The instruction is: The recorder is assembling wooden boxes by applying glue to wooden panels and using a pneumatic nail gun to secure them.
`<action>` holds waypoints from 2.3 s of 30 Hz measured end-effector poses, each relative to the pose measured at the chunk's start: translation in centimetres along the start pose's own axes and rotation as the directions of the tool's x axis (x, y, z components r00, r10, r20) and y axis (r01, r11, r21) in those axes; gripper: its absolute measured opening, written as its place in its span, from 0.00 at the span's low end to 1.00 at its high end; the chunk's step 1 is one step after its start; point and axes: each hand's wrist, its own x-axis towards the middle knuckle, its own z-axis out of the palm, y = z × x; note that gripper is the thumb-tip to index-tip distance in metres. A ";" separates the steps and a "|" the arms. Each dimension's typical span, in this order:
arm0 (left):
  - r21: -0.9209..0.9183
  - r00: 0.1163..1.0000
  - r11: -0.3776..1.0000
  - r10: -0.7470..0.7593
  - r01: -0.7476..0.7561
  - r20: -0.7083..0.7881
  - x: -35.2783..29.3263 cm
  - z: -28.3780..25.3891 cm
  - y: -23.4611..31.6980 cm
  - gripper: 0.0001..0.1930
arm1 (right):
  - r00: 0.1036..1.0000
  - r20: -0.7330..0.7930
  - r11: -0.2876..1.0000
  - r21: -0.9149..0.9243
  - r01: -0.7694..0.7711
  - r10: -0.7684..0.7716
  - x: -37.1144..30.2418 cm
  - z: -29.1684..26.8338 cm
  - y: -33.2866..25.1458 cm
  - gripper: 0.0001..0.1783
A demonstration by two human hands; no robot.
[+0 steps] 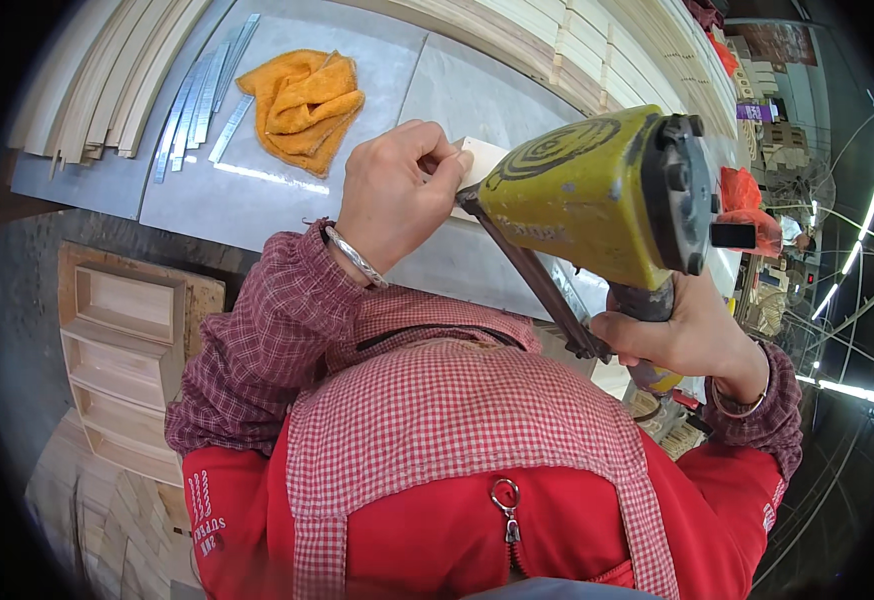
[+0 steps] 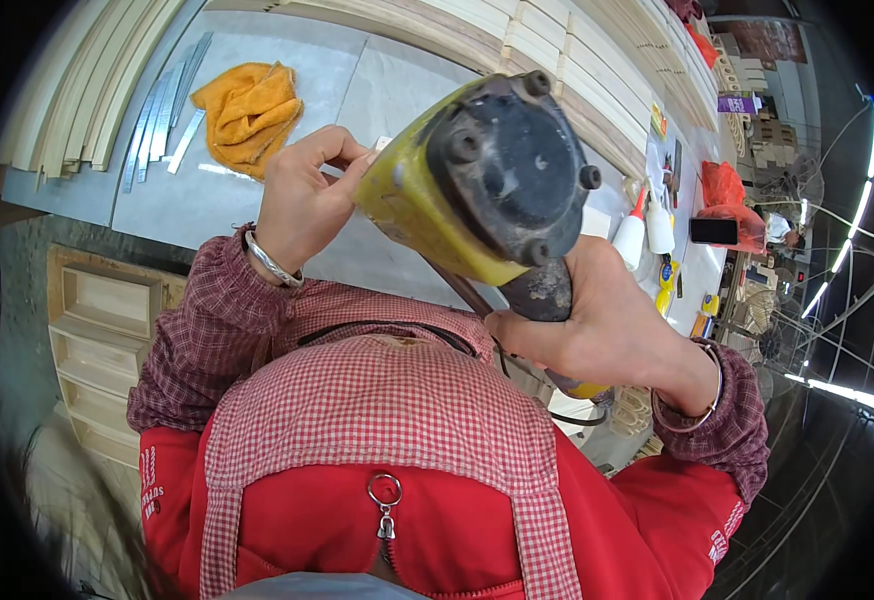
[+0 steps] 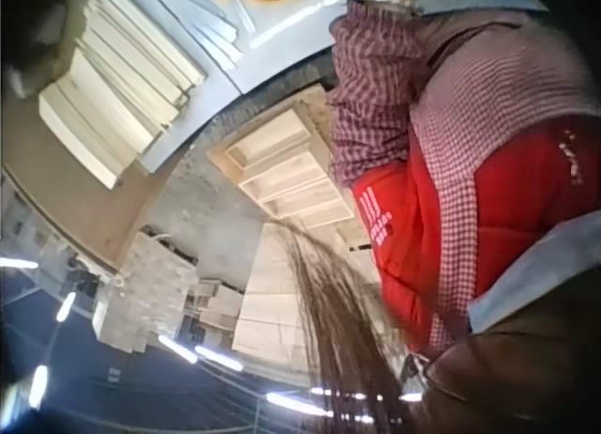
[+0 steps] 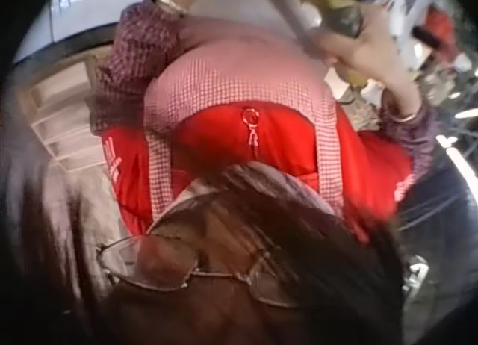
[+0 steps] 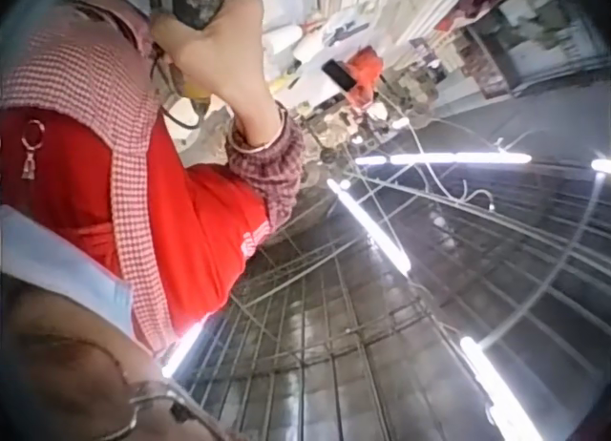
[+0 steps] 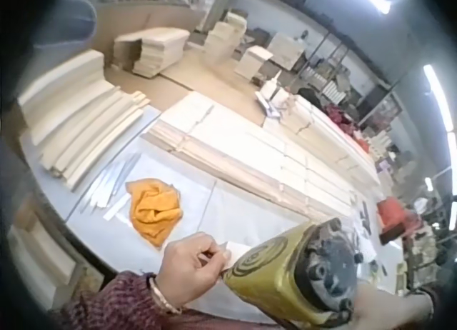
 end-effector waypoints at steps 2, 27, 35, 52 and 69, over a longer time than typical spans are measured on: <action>0.005 1.000 1.000 0.003 -0.003 0.000 0.0 -0.1 0.0 0.08 | 0.999 0.013 0.999 -0.004 0.040 -0.040 -0.2 0.0 0.3 0.20; 0.079 0.943 0.958 -0.287 0.277 0.171 0.2 -1.0 2.0 0.06 | 0.380 -0.917 0.782 -0.148 -0.605 0.121 1.1 -8.0 43.4 0.24; 0.150 0.940 0.945 -0.311 0.290 0.142 0.0 -1.0 2.7 0.06 | 0.256 -0.937 0.753 0.011 -0.658 0.237 4.0 -7.2 43.6 0.25; 0.307 0.970 0.948 -0.148 0.084 0.193 0.8 -0.9 3.3 0.13 | 0.732 -0.675 0.795 0.494 0.352 0.095 12.0 2.4 27.3 0.17; 0.109 0.661 0.843 0.327 -0.527 0.675 4.1 6.4 11.0 0.33 | 0.560 -0.809 0.122 0.546 0.829 -0.181 6.2 -3.1 19.4 0.19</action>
